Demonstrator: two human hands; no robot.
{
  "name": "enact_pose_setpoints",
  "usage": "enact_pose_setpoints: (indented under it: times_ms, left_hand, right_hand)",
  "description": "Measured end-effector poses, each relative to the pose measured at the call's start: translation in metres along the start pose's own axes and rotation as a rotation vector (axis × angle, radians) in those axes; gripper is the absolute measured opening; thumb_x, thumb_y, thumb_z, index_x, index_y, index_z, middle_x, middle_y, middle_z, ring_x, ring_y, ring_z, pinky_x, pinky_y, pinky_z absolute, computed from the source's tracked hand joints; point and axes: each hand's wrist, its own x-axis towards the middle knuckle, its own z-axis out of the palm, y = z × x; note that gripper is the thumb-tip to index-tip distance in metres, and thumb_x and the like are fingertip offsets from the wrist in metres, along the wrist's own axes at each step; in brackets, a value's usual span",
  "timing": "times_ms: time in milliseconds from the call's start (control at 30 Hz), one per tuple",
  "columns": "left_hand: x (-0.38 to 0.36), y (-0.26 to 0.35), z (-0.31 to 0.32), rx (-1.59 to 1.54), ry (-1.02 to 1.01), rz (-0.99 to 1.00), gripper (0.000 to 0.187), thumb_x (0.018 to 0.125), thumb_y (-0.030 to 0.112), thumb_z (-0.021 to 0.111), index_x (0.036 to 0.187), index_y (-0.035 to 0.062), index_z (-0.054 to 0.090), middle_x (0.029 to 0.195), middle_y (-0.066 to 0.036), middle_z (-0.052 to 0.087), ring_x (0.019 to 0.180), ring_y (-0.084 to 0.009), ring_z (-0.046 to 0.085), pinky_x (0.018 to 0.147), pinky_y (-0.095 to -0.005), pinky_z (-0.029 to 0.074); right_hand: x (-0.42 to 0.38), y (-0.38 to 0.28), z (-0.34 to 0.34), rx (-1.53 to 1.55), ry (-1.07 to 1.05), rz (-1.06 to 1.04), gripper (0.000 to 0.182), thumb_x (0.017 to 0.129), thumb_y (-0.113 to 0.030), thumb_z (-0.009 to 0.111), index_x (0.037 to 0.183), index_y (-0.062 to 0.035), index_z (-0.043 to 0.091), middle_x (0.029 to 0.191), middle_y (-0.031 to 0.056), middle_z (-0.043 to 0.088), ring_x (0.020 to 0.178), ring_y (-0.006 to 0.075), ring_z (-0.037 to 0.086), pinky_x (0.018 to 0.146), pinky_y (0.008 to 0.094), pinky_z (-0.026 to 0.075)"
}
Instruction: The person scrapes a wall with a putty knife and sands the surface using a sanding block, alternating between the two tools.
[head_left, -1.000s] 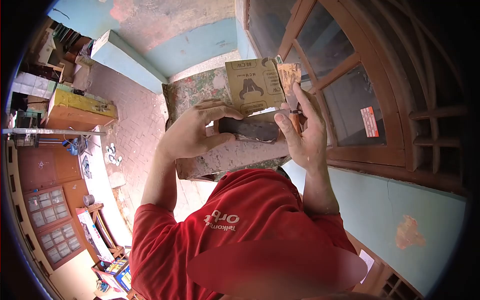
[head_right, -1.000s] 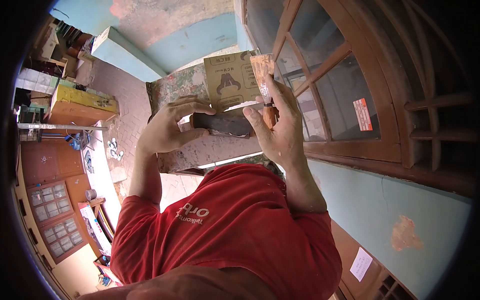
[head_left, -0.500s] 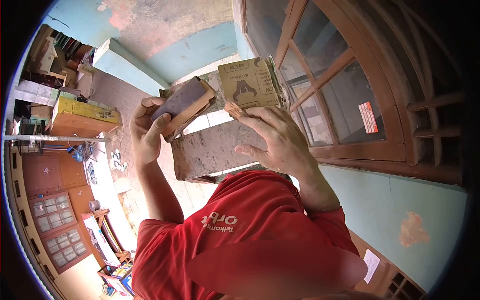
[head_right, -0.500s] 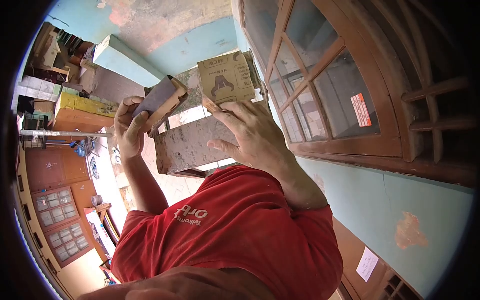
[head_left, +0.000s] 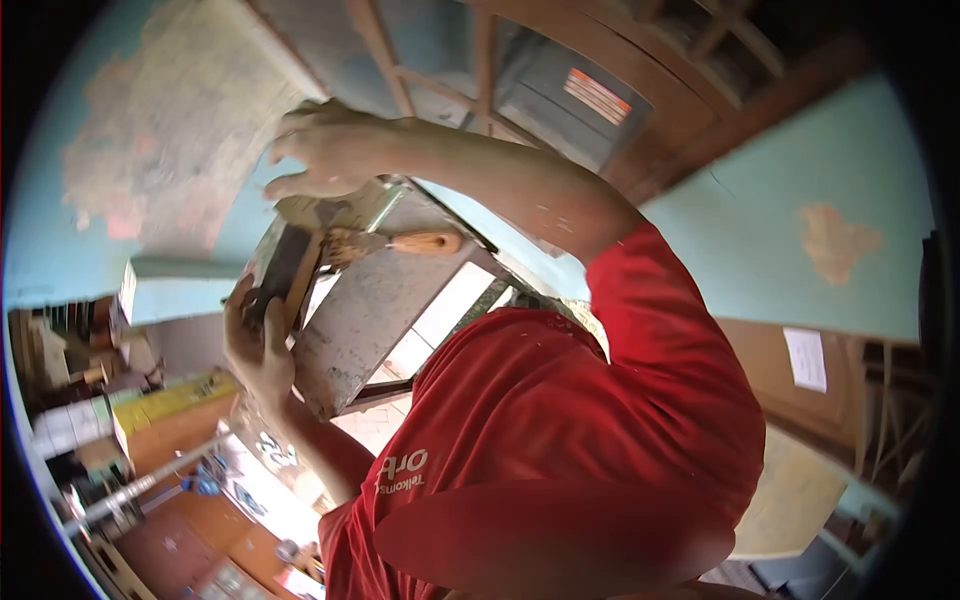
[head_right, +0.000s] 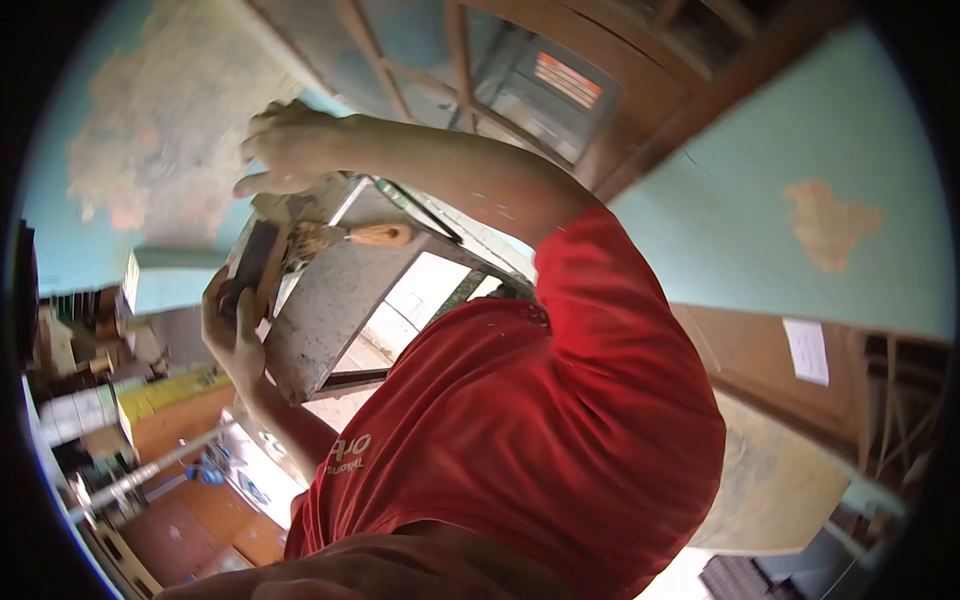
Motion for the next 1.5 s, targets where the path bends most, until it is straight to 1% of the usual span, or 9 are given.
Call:
enact_pose_setpoints:
  times_ms: [100, 167, 600, 767, 967, 1167, 1267, 1433, 1500]
  left_hand:
    - [-0.003, -0.010, -0.003, -0.033, 0.063, 0.028, 0.038, 0.098, 0.002, 0.064, 0.136, -0.0041, 0.058, 0.109, -0.010, 0.067, 0.083, -0.0131, 0.064, 0.068, -0.0251, 0.051]
    - [-0.005, -0.010, -0.007, -0.024, 0.075, 0.038, 0.039, 0.100, 0.004, 0.063, 0.138, -0.0035, 0.057, 0.109, -0.012, 0.068, 0.084, -0.0152, 0.066, 0.070, -0.0260, 0.053]
    - [-0.015, 0.003, -0.002, 0.164, 0.187, 0.118, 0.031, 0.098, 0.022, 0.070, 0.120, 0.0002, 0.068, 0.102, -0.016, 0.074, 0.086, -0.0256, 0.074, 0.070, -0.0351, 0.065]
    - [0.000, -0.012, -0.012, 0.207, 0.156, 0.280, 0.059, 0.082, 0.035, 0.088, 0.117, -0.0061, 0.063, 0.100, -0.016, 0.067, 0.083, -0.0257, 0.067, 0.072, -0.0383, 0.057]
    - [0.001, -0.010, -0.006, 0.250, 0.123, 0.340, 0.049, 0.094, 0.032, 0.076, 0.127, -0.0015, 0.063, 0.112, -0.017, 0.070, 0.095, -0.0294, 0.072, 0.081, -0.0416, 0.067]
    - [0.005, -0.030, -0.026, 0.379, 0.146, 0.384, 0.048, 0.095, 0.034, 0.073, 0.127, -0.0012, 0.065, 0.109, -0.014, 0.070, 0.094, -0.0252, 0.069, 0.081, -0.0410, 0.061]
    - [-0.006, -0.012, -0.019, 0.297, 0.216, 0.017, 0.035, 0.100, 0.010, 0.067, 0.133, -0.0032, 0.064, 0.121, -0.015, 0.069, 0.097, -0.0197, 0.070, 0.082, -0.0297, 0.058]
    - [-0.008, -0.016, -0.033, -0.111, 0.133, 0.054, 0.038, 0.102, 0.001, 0.059, 0.139, -0.0062, 0.055, 0.119, -0.013, 0.067, 0.100, -0.0143, 0.066, 0.086, -0.0244, 0.052]
    - [-0.006, -0.001, -0.021, -0.243, 0.152, 0.038, 0.036, 0.100, 0.000, 0.062, 0.136, -0.0048, 0.057, 0.104, -0.004, 0.064, 0.078, -0.0048, 0.054, 0.066, -0.0174, 0.040]
  right_hand:
    - [0.063, 0.011, 0.037, -0.002, -0.521, 0.147, 0.091, 0.099, -0.074, 0.034, 0.129, 0.0054, 0.066, 0.139, 0.0289, 0.059, 0.130, 0.0432, 0.055, 0.112, 0.0496, 0.041]
    - [0.093, 0.031, 0.083, 0.089, -0.722, 0.146, 0.095, 0.094, -0.082, 0.036, 0.141, -0.0036, 0.061, 0.143, 0.0240, 0.058, 0.132, 0.0422, 0.053, 0.112, 0.0533, 0.040]
    - [-0.094, -0.046, 0.064, 0.447, -0.670, 0.525, 0.096, 0.091, -0.084, 0.039, 0.143, -0.0049, 0.059, 0.148, 0.0229, 0.054, 0.137, 0.0410, 0.049, 0.114, 0.0539, 0.037]
    - [-0.129, -0.026, 0.107, 0.533, -0.693, 0.728, 0.097, 0.090, -0.084, 0.040, 0.144, -0.0054, 0.058, 0.150, 0.0225, 0.053, 0.139, 0.0405, 0.047, 0.114, 0.0542, 0.036]
    - [-0.164, -0.006, 0.074, 0.558, -0.615, 0.955, 0.099, 0.089, -0.085, 0.041, 0.145, -0.0060, 0.057, 0.152, 0.0220, 0.050, 0.141, 0.0399, 0.045, 0.115, 0.0545, 0.035]
    - [-0.146, 0.011, 0.059, 0.594, -0.499, 1.030, 0.100, 0.088, -0.086, 0.042, 0.147, -0.0067, 0.056, 0.154, 0.0215, 0.048, 0.143, 0.0394, 0.044, 0.116, 0.0548, 0.034]
    - [-0.081, 0.013, 0.024, 0.525, -0.428, 0.912, 0.100, 0.087, -0.086, 0.042, 0.147, -0.0070, 0.056, 0.155, 0.0212, 0.047, 0.144, 0.0391, 0.043, 0.117, 0.0549, 0.034]
    - [0.055, -0.007, 0.035, 0.560, -0.342, 0.679, 0.111, 0.078, -0.092, 0.049, 0.155, -0.0111, 0.047, 0.162, 0.0174, 0.040, 0.151, 0.0352, 0.034, 0.122, 0.0536, 0.028]
    - [0.056, 0.003, 0.044, 0.566, -0.260, 0.585, 0.113, 0.079, -0.095, 0.042, 0.152, -0.0089, 0.051, 0.159, 0.0207, 0.043, 0.153, 0.0364, 0.031, 0.124, 0.0530, 0.024]
